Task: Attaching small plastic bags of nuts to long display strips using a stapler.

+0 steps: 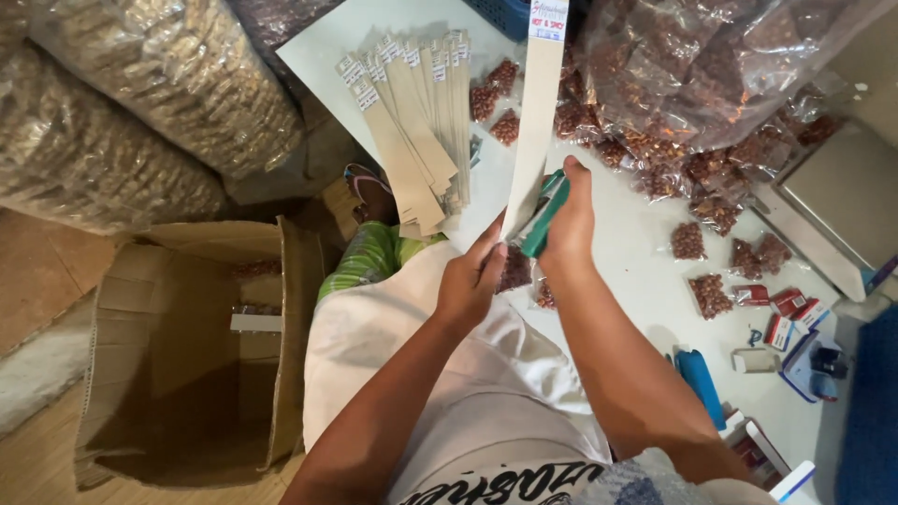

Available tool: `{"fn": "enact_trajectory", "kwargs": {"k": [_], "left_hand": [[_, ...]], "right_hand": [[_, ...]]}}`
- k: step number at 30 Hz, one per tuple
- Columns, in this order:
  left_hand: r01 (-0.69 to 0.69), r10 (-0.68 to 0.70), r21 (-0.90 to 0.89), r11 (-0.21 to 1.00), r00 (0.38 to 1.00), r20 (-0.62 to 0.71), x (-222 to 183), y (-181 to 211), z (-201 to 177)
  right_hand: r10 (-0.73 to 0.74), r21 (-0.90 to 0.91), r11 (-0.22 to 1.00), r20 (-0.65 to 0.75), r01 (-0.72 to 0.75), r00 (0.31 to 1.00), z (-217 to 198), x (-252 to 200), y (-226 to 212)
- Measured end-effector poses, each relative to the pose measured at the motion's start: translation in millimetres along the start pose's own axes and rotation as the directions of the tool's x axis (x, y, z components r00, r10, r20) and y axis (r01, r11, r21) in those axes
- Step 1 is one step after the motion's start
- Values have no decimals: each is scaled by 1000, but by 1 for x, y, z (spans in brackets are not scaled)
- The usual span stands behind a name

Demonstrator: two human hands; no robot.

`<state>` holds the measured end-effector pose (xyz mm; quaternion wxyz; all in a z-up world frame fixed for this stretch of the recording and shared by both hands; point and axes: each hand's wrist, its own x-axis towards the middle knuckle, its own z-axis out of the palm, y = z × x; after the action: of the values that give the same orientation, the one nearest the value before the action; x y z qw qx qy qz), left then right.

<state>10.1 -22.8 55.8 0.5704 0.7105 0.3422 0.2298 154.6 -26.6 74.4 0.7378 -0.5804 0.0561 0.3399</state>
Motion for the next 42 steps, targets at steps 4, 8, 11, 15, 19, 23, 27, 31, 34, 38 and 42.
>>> {"fn": "enact_trajectory", "kwargs": {"k": [4,8,11,15,19,23,27,31,34,38,42], "left_hand": [[21,-27,110,994,998,60,-4,-2,9],[25,-30,83,996,998,59,-14,-16,18],[117,-129,-163,980,990,-62,-11,-74,28],[449,-514,-485,751,858,-2,-15,-62,-1],[495,-543,-337,801,837,-60,2,-99,-19],[374,-420,-323,870,904,-84,10,-107,-9],[228,-297,-424,877,950,-101,14,-110,2],[156,-238,-574,804,969,-71,21,-144,19],[129,-203,-617,776,978,-51,-6,-40,7],[86,-146,-549,831,987,-67,9,-85,20],[71,-125,-394,916,986,-113,12,-84,21]], "right_hand": [[23,276,960,73,-42,997,-12,32,20],[-9,47,999,123,4,992,-36,32,14],[-26,-285,957,115,59,993,-82,64,9],[64,-961,243,155,135,986,-167,109,18],[188,-979,147,167,140,968,-215,118,55],[174,-924,324,269,203,947,-200,99,33],[258,-710,667,502,224,825,-149,44,6],[147,-565,783,575,260,805,-112,22,19],[98,-677,692,431,249,897,-84,20,23],[58,-710,642,422,290,905,-87,39,38],[36,-728,623,392,286,919,-87,38,33]]}}
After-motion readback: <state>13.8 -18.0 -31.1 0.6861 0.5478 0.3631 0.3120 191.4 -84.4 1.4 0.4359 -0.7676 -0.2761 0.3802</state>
